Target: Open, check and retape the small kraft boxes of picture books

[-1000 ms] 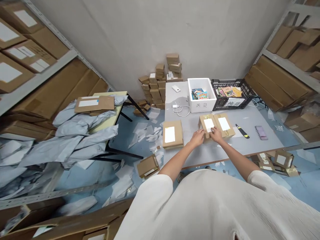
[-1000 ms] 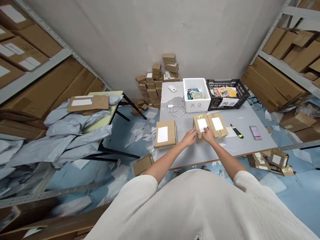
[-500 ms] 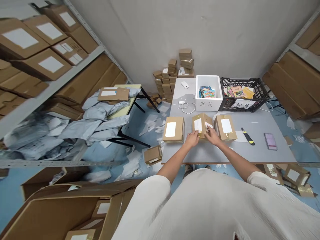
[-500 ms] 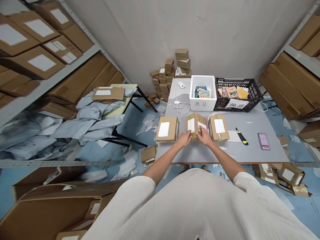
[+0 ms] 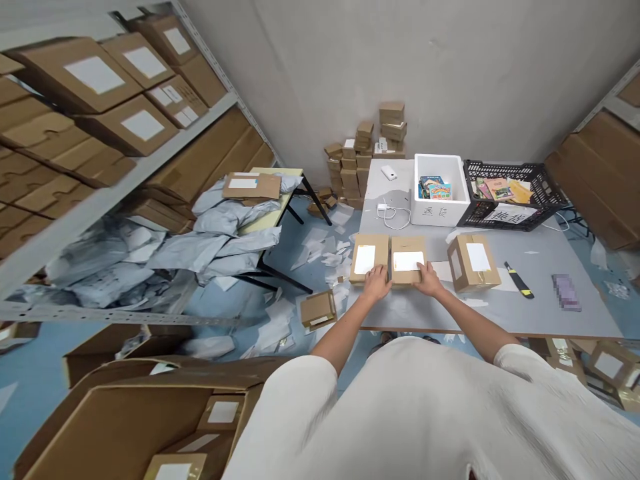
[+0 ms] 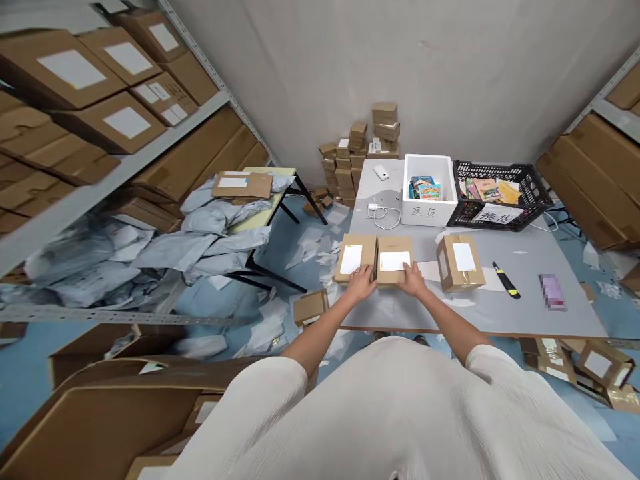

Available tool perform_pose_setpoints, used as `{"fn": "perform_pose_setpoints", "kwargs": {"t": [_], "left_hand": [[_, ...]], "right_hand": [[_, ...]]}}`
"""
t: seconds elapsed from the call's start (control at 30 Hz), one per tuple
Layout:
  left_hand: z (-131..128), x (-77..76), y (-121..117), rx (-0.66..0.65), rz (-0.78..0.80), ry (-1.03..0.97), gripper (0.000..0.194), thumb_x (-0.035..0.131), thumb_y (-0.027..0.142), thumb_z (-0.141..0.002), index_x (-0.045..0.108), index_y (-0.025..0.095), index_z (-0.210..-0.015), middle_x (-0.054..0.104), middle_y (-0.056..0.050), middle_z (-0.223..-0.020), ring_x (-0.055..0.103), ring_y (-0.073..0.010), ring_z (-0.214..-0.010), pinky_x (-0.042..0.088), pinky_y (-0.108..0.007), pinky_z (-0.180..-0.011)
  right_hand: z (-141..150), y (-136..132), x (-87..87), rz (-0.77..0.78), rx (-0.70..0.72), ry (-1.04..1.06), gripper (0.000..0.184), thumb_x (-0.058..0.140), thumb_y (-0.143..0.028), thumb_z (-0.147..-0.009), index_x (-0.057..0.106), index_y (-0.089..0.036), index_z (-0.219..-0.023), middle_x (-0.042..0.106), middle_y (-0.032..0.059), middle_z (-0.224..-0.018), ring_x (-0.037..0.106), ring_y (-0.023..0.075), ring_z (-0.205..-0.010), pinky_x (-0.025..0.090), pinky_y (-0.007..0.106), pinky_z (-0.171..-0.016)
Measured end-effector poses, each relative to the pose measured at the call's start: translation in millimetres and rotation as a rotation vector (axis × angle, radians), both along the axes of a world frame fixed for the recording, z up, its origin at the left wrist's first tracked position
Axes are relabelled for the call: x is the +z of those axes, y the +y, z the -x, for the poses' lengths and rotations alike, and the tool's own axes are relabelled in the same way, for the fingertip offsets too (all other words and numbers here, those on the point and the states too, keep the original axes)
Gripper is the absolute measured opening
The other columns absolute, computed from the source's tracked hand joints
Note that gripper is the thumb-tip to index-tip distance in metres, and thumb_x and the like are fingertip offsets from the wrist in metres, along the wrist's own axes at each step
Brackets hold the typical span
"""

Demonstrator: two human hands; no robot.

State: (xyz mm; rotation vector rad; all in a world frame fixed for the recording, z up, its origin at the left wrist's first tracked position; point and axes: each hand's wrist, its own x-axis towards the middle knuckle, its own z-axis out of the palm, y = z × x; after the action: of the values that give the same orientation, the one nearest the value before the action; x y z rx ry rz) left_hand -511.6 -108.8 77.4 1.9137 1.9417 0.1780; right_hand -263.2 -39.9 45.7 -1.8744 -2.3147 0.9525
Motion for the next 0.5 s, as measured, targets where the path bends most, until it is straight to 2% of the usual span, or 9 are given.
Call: {"fn": "perform_pose_setpoints", "kwargs": {"t": [0.1, 0.23, 0.37, 0.5], "left_hand": [[2, -0.9, -2, -0.047, -0.010, 0.011, 0.062, 0.065, 0.039, -0.101, 0.049, 0.023, -0.159, 0.054, -0.017, -0.163, 0.048, -0.0351, -0.151, 0.037, -0.047, -0.124], [6, -2.2, -2, -0.094, -0.031, 0.028, 0.061, 0.065, 0.035, -0.100, 0.050, 0.022, -0.158, 0.055, -0.017, -0.159, 0.048, -0.0356, -0.150, 0.037, -0.047, -0.123], [6, -1.2, 6, -0.072, -0.030, 0.045, 0.051, 0.058, 0.038, -0.104, 0.056, 0.021, -0.152, 0.059, -0.018, -0.152, 0.051, -0.0361, -0.143, 0.039, -0.048, -0.120], [-7, 0.9, 21, 0.000, -0.030, 0.059, 0.049, 0.052, 0.037, -0.106, 0.058, 0.019, -0.151, 0.059, -0.020, -0.149, 0.052, -0.0372, -0.142, 0.037, -0.051, -0.123]], "right_hand": [[10, 3, -6.5, -0.027, -0.028, 0.029, 0.101, 0.082, -0.041, -0.084, 0.035, -0.024, -0.173, 0.018, 0.0239, -0.180, 0.046, 0.0452, -0.154, 0.039, 0.055, -0.125], [5, 3, -9.2, -0.030, -0.056, 0.107, 0.092, 0.078, -0.037, -0.085, 0.042, -0.024, -0.169, 0.026, 0.0213, -0.179, 0.040, 0.0431, -0.160, 0.037, 0.055, -0.128], [-14, 0, -0.2, -0.074, -0.129, 0.134, 0.070, 0.068, -0.036, -0.091, 0.057, -0.021, -0.158, 0.031, 0.0203, -0.178, 0.040, 0.0412, -0.160, 0.038, 0.055, -0.128], [-37, 3, 15.3, -0.181, -0.176, 0.141, 0.058, 0.060, -0.036, -0.097, 0.062, -0.020, -0.153, 0.037, 0.0190, -0.175, 0.044, 0.0372, -0.158, 0.040, 0.052, -0.127]]}}
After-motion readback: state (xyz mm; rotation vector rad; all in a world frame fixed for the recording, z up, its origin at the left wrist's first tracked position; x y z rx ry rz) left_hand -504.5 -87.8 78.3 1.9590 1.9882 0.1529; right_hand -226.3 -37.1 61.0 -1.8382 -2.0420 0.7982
